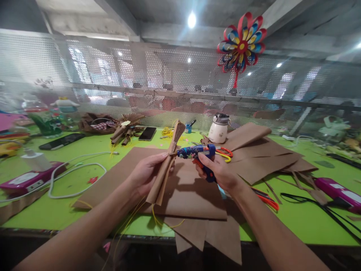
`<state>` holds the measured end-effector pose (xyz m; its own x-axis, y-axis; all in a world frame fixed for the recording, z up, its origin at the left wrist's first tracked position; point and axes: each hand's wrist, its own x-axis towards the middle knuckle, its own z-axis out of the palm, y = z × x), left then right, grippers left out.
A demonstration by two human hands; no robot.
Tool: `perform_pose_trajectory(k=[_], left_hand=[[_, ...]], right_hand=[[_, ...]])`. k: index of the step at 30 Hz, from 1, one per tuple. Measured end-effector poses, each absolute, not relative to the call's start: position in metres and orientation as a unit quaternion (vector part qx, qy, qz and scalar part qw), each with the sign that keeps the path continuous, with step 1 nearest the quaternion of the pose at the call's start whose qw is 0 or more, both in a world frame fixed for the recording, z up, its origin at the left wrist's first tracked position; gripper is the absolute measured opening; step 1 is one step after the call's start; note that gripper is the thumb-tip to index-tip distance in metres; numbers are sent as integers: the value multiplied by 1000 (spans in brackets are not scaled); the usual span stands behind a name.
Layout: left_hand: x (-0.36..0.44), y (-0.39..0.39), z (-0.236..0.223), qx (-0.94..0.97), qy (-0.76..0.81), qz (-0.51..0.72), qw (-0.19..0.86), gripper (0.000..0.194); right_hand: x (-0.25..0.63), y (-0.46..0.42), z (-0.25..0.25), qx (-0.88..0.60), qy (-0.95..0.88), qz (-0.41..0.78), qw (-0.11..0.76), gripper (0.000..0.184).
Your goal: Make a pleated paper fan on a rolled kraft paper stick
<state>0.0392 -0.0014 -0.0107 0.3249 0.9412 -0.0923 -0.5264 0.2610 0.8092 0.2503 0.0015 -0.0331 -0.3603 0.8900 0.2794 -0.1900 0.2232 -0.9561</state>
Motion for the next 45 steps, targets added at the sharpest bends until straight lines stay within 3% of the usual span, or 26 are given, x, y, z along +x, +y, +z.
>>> perform_pose_trajectory(k=[13, 22, 35, 41, 45], left_hand=[[39, 2, -15, 341, 303, 506, 732, 18], [43, -3, -10, 312, 350, 503, 726, 19], [41, 4, -12, 284, 344, 530, 721, 17], [41, 3, -11, 288, 353, 525, 719, 19], [41, 2, -12, 293, 357, 520, 718, 18]], right_hand=[[255, -5, -37, -329, -669, 505, 434, 31], [250, -1, -35, -317, -629, 505, 500, 28], [250, -7, -42, -335, -689, 474, 434, 33], [249, -7, -35, -342, -701, 419, 465, 29], [252, -8, -27, -358, -741, 363, 437, 33]])
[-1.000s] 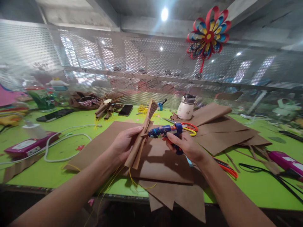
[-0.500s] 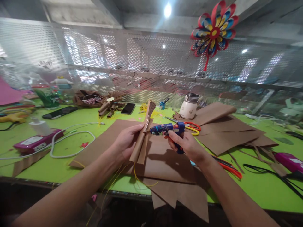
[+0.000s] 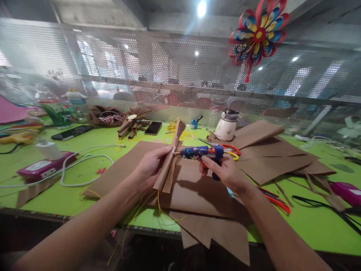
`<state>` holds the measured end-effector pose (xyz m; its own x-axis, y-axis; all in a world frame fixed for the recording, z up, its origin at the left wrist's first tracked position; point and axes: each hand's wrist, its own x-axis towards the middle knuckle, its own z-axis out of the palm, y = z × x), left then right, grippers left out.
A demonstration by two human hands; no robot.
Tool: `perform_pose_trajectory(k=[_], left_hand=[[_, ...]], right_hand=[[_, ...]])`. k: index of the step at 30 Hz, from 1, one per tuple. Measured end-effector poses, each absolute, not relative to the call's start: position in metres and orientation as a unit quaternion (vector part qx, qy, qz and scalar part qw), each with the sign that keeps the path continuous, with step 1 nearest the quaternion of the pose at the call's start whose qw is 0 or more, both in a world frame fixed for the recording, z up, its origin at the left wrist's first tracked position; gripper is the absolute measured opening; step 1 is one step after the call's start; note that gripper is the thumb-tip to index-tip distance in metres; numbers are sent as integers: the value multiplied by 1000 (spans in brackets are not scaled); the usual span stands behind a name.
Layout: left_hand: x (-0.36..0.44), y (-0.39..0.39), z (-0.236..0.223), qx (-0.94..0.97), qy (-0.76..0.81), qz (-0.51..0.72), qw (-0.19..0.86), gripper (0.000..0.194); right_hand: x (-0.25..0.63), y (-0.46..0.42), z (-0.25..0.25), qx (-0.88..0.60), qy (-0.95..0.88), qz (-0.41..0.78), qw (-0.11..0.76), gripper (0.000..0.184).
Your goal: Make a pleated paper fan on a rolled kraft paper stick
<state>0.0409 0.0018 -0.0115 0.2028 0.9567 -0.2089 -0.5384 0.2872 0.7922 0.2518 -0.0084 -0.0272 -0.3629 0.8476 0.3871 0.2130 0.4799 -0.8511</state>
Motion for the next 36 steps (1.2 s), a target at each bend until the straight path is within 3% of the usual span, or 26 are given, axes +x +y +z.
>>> perform_pose_trajectory(k=[15, 26, 36], left_hand=[[41, 5, -12, 292, 357, 519, 720, 19], [44, 1, -16, 291, 346, 527, 719, 14], [42, 3, -16, 289, 356, 518, 722, 17]], right_hand=[[258, -10, -33, -387, -763, 323, 404, 36], [255, -9, -28, -396, -753, 295, 436, 41], [255, -11, -29, -384, -752, 327, 425, 37]])
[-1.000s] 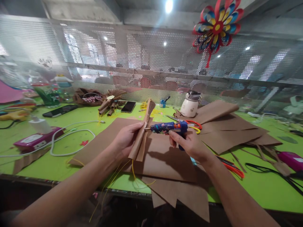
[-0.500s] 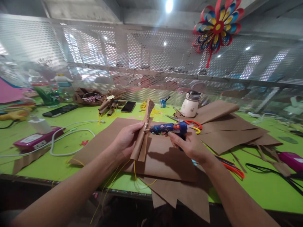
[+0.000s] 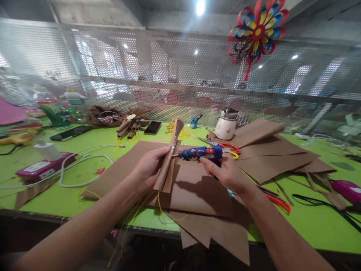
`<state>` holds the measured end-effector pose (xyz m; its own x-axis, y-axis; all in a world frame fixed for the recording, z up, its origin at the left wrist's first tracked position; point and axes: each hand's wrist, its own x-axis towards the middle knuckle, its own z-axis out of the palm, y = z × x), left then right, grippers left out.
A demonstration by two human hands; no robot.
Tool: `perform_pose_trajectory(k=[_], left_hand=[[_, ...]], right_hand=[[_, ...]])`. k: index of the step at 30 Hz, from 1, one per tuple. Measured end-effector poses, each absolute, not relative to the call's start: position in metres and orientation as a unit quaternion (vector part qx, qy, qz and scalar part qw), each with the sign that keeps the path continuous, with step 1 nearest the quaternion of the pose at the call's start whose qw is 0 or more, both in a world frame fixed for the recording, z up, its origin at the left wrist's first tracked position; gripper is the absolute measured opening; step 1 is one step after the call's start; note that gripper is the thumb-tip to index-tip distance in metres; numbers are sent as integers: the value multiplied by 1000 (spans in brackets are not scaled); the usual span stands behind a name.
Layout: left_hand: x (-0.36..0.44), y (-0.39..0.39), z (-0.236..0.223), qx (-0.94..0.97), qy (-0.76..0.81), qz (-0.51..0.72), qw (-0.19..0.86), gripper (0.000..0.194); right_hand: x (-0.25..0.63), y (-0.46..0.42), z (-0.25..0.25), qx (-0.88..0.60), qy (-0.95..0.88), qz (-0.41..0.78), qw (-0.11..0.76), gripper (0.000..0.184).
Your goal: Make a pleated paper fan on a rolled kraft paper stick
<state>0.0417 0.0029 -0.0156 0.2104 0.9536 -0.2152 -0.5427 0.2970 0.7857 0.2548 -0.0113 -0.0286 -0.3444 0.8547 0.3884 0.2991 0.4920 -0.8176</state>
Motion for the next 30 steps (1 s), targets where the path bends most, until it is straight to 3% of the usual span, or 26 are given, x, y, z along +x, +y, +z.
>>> perform_pose_trajectory(k=[11, 23, 30], left_hand=[[42, 5, -17, 271, 361, 533, 716, 16], [45, 3, -16, 265, 366, 537, 712, 17], [44, 2, -16, 276, 362, 517, 724, 18]], right_hand=[[257, -11, -31, -370, -761, 340, 410, 35], [249, -10, -27, -371, -712, 370, 467, 28], [254, -9, -29, -376, -755, 322, 429, 29]])
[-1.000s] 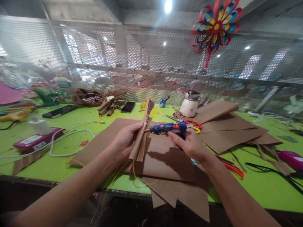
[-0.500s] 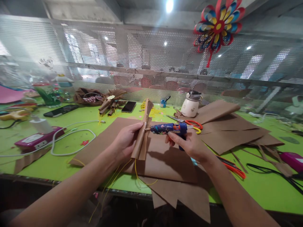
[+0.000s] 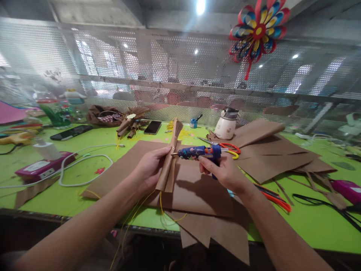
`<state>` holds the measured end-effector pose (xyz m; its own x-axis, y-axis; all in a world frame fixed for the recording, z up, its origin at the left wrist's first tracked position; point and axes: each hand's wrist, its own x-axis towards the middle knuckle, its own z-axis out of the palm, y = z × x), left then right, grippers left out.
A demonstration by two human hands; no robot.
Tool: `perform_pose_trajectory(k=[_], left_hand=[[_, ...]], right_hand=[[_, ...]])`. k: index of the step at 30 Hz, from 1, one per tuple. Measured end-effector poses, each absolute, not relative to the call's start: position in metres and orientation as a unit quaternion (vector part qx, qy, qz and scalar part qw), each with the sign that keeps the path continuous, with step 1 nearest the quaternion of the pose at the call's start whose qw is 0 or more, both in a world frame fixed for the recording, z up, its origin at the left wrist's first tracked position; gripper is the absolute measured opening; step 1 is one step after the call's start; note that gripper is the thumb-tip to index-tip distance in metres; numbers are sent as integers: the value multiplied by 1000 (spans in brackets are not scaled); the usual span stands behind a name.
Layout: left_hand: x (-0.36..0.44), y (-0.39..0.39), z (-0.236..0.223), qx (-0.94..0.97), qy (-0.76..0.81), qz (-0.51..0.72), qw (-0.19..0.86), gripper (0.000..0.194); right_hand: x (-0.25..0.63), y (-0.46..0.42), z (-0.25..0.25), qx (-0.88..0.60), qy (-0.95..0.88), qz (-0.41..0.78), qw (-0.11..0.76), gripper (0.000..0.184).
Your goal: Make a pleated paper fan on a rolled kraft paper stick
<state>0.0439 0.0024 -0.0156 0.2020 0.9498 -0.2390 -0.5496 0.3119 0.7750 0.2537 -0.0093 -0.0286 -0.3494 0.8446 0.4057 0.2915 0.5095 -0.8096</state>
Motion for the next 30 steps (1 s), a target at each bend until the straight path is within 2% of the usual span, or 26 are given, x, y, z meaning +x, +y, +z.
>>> perform_pose_trajectory(k=[6, 16, 21, 30], left_hand=[[44, 4, -16, 281, 348, 522, 726, 19], [44, 3, -12, 269, 336, 518, 739, 21], [44, 0, -10, 273, 351, 509, 738, 20], [46, -4, -12, 294, 336, 515, 732, 17]], right_hand=[[257, -11, -32, -392, -764, 311, 407, 37], [257, -13, -31, -380, -762, 336, 403, 36], [256, -7, -32, -379, -743, 334, 439, 38], [250, 3, -38, -358, -654, 416, 520, 31]])
